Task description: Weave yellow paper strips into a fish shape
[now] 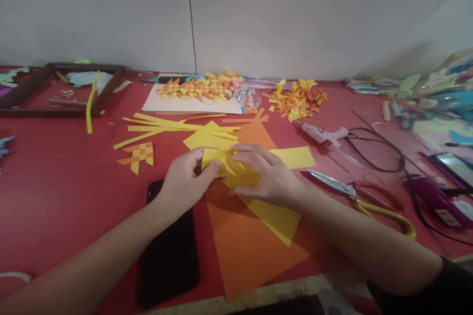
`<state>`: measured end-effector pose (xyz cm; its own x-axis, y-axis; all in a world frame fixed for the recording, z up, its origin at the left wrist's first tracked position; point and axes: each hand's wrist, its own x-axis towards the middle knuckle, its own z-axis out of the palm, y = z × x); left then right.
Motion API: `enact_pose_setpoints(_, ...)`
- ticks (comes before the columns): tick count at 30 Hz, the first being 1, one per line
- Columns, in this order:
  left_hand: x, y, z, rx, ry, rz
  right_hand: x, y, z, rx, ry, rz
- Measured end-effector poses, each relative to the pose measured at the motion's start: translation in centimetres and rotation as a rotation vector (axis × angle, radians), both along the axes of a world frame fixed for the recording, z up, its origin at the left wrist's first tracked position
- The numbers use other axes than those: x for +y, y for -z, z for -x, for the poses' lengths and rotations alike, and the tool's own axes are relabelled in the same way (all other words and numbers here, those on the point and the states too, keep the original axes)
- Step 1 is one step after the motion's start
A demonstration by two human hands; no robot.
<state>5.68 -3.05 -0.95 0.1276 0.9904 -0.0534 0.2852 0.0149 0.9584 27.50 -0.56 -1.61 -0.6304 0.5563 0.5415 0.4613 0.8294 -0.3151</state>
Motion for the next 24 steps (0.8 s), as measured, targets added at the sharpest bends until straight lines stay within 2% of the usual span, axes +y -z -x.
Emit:
enact_pose_setpoints(4, -0.5, 0.0, -0.1, 0.085, 0.029, -0.080, -0.1, 0.8, 0.3, 0.074, 0.035, 0.076)
enact_pose_setpoints(9, -0.5, -0.1, 0.0, 0.181, 0.054, -0.107, 0.3, 0.3, -0.2, 0.051, 0.018, 0.092)
enact_pose_setpoints(13, -0.5, 0.3, 0.1, 0.176, 0.071, -0.213, 0.0, 0.1, -0.1, 0.024, -0.009, 0.104)
enact_pose_setpoints(16, -0.5, 0.7, 0.2, 0.192, 0.130, -0.384, -0.2, 0.3, -0.1, -0.023, -0.017, 0.056)
enact_pose_setpoints(20, -0.8, 0.8, 0.0, 0.385, 0.248, -0.610, -0.1, 0.2, -0.2, -0.114, -0.014, -0.044)
enact_pose_setpoints(24, -1.3, 0.5, -0.3, 0.406, 0.170, -0.642, -0.2, -0.3, -0.1, -0.129, 0.002, -0.191)
